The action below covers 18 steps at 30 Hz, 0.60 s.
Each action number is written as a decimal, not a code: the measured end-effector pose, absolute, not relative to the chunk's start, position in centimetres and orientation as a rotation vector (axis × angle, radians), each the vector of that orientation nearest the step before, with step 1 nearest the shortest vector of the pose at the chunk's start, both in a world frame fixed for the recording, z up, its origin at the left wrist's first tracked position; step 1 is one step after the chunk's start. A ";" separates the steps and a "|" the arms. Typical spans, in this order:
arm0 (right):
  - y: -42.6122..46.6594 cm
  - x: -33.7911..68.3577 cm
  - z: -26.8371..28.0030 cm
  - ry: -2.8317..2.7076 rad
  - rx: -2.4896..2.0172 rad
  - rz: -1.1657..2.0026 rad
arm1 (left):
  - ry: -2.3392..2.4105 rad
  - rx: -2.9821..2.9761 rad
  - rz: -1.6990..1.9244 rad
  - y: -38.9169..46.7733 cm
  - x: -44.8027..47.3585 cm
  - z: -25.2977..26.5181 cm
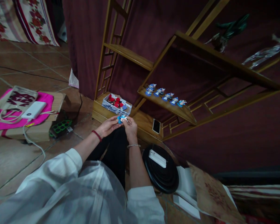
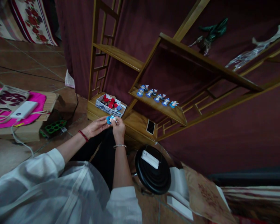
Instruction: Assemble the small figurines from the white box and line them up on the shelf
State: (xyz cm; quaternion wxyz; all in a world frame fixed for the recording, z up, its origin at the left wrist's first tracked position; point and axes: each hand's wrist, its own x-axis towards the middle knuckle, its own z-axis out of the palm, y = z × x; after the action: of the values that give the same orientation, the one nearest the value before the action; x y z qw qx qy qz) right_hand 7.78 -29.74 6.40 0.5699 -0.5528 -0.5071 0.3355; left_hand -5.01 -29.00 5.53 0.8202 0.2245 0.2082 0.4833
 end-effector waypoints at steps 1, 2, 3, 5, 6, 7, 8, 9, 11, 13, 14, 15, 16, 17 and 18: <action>-29.7 7.8 6.4 -1.205 -1.306 0.781 | 0.448 0.472 1.031 -29.0 -5.0 5.5; -29.7 7.8 6.4 -1.221 -1.316 0.772 | 0.452 0.467 1.034 -29.0 -5.0 5.5; -29.6 7.8 6.4 -1.237 -1.328 0.763 | 0.455 0.464 1.038 -29.0 -5.0 5.5; -29.6 7.8 6.6 -1.270 -1.348 0.746 | 0.454 0.462 1.047 -29.0 -5.0 5.5; -29.6 7.8 6.7 -1.290 -1.355 0.735 | 0.448 0.463 1.051 -29.0 -5.0 5.5; -29.7 7.8 6.8 -1.312 -1.357 0.722 | 0.439 0.465 1.053 -29.0 -5.0 5.5; -29.8 7.8 6.9 -1.335 -1.357 0.709 | 0.431 0.467 1.054 -29.0 -5.0 5.6; -29.8 7.7 7.1 -1.362 -1.353 0.700 | 0.423 0.469 1.055 -29.1 -5.1 5.6; -30.0 7.6 7.6 -1.412 -1.336 0.694 | 0.413 0.468 1.062 -29.1 -5.1 5.7; -30.2 7.5 8.2 -1.455 -1.321 0.687 | 0.408 0.455 1.070 -29.2 -5.2 5.9; -30.3 7.5 8.4 -1.479 -1.319 0.676 | 0.406 0.445 1.073 -29.2 -5.2 6.0; -30.3 7.4 8.7 -1.503 -1.321 0.660 | 0.403 0.435 1.076 -29.3 -5.3 6.1; -30.4 7.4 8.9 -1.526 -1.323 0.645 | 0.399 0.426 1.076 -29.4 -5.3 6.2; -30.4 7.4 9.2 -1.549 -1.325 0.636 | 0.395 0.421 1.076 -29.4 -5.3 6.3; -30.4 7.4 9.4 -1.567 -1.327 0.635 | 0.391 0.418 1.075 -29.5 -5.4 6.3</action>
State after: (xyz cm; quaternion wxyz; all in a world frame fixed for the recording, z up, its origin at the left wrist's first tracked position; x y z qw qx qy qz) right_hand 7.39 -30.43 9.40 0.4759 -0.5431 -0.6411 0.2600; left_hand -5.36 -29.48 6.34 0.8203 0.1962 0.1837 0.5049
